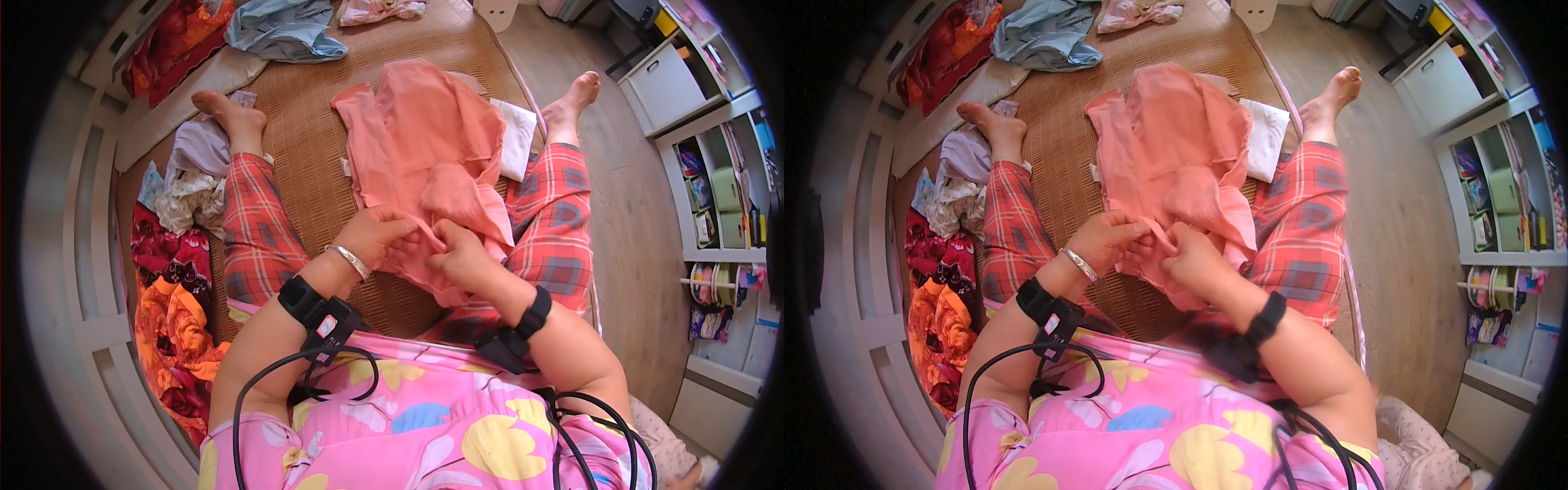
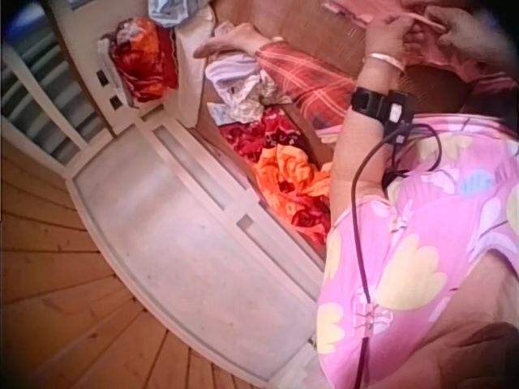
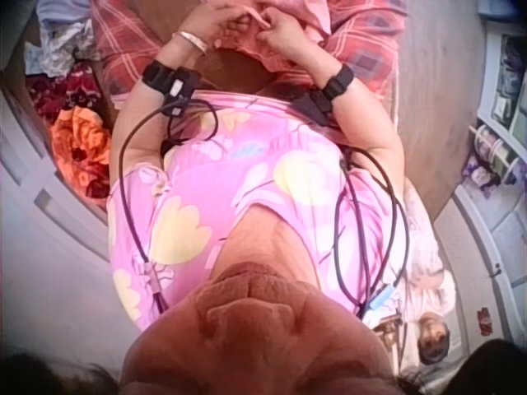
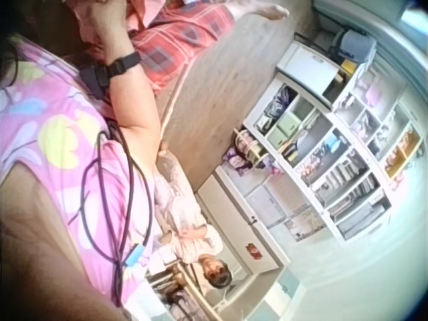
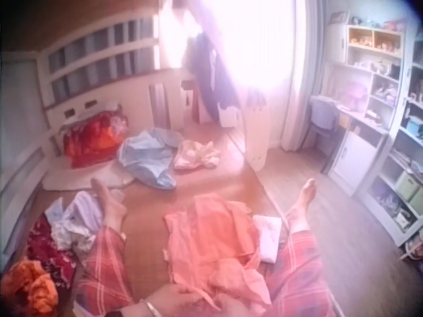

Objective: Folding a pink long-sleeved leotard or bodysuit on a bed.

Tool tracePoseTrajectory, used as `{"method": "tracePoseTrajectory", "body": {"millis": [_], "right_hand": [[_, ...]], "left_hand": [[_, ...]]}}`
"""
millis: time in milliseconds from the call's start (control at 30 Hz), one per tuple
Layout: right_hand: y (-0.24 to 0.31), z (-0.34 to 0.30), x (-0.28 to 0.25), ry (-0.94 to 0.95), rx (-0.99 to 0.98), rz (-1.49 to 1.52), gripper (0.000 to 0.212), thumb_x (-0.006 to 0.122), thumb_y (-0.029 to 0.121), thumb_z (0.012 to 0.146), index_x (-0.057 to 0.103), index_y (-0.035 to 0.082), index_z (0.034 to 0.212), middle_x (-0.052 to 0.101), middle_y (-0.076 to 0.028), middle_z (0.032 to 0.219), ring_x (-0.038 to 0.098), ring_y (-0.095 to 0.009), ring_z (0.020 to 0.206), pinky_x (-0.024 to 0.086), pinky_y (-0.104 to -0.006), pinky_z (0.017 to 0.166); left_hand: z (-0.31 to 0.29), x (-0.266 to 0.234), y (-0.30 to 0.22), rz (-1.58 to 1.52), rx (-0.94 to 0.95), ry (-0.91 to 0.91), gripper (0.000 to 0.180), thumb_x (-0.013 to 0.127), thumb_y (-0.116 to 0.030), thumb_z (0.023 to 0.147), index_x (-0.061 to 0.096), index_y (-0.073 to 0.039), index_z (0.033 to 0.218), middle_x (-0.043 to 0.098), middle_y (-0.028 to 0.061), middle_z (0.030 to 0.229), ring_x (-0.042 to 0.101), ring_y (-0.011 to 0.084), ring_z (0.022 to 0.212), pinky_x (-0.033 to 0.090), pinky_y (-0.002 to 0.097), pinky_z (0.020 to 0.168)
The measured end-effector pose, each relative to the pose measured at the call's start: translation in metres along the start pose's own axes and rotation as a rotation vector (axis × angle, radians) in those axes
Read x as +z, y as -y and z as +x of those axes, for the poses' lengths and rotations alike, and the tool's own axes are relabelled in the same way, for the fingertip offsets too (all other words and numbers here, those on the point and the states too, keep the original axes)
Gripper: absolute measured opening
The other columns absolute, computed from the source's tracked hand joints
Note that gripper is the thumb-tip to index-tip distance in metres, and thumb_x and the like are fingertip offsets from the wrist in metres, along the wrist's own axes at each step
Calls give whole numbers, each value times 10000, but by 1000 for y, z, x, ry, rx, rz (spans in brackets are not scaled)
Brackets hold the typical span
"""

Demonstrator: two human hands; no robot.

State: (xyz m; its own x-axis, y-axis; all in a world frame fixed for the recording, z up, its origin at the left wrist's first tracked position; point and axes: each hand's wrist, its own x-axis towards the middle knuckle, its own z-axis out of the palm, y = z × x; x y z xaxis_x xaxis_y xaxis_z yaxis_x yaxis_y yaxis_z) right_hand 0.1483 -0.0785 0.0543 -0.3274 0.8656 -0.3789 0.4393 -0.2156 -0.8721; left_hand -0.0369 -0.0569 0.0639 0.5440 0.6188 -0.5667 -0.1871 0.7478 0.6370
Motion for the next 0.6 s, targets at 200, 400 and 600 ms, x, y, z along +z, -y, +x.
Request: {"method": "tracePoseTrajectory", "body": {"millis": [200,400,600], "right_hand": [[-10,-3,-31,104,302,807,129,526,28,793,567,20,916,590,-17,746,564,-90,615,448,-210,537],[-11,-3,-26,85,224,1034,125,517,72,851,568,17,951,611,-39,829,599,-116,726,493,-236,647],[-17,2,-20,51,208,1021,172,530,103,853,553,29,1007,613,-38,896,585,-100,749,478,-229,691]], "left_hand": [[12,-37,27,336,173,-388,138,553,-140,832,586,-7,813,578,44,666,537,116,551,418,222,473],[16,-32,28,599,-139,-317,222,598,-245,821,593,-25,794,556,13,657,495,90,548,397,216,497],[12,-28,33,424,272,-242,212,621,-222,804,591,-13,825,595,19,755,554,89,656,456,213,599]]}}
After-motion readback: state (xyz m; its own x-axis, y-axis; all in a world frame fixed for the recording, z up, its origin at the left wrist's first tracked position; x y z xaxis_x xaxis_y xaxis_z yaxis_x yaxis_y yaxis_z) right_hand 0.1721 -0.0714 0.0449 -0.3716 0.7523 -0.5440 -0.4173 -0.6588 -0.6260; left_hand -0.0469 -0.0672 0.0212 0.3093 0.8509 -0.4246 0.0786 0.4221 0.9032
